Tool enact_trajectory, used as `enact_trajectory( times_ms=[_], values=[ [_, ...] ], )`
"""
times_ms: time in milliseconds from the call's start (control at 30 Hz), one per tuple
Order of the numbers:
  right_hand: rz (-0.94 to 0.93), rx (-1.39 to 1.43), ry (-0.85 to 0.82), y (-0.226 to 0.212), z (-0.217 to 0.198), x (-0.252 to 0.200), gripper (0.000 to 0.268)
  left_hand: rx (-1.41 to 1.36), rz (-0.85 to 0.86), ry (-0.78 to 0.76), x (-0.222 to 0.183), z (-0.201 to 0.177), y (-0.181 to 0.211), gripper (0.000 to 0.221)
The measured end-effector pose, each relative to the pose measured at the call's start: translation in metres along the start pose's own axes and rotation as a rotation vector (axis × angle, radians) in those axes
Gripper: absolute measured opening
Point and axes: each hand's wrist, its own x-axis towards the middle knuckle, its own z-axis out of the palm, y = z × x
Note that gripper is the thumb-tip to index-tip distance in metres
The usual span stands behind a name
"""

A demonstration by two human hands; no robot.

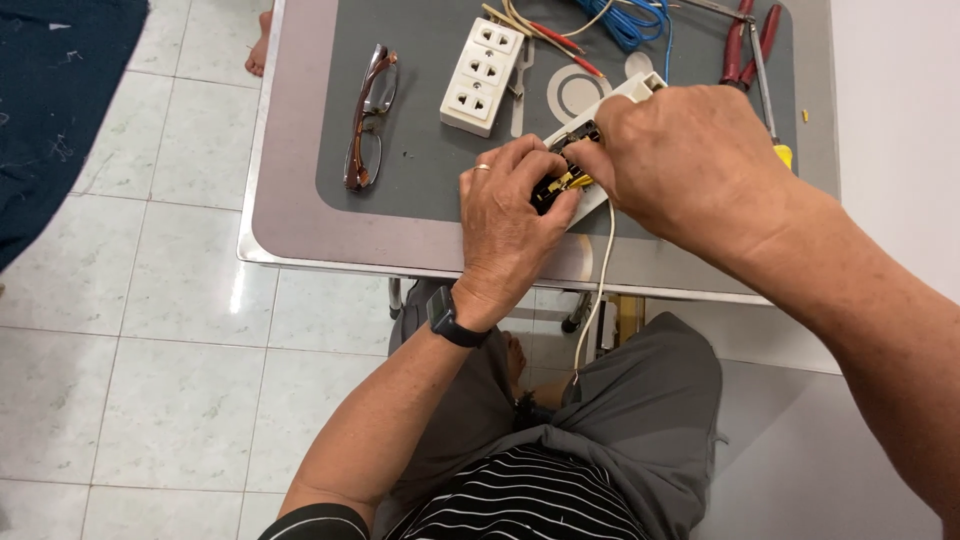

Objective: Wiring and assembling the internal components of a power strip, including connecting wires to terminals and securing them with a screwdriver.

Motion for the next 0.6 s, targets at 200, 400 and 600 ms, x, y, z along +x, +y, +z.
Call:
enact_trajectory(
  times_ms=[200,400,600],
  values=[
    [-0.029,0.169,-0.228,-0.002,-0.027,-0.002,0.025,0.030,0.042,0.038,0.000,0.005,-0.003,0.014],
    [0.026,0.114,-0.178,-0.007,-0.010,0.000,0.018,0.068,0.104,0.049,0.000,0.006,-0.001,0.015],
    [-0.026,0.345,-0.160,-0.011,-0.019,-0.002,0.014,0.063,0.094,0.055,0.000,0.010,-0.002,0.014]
  ],
)
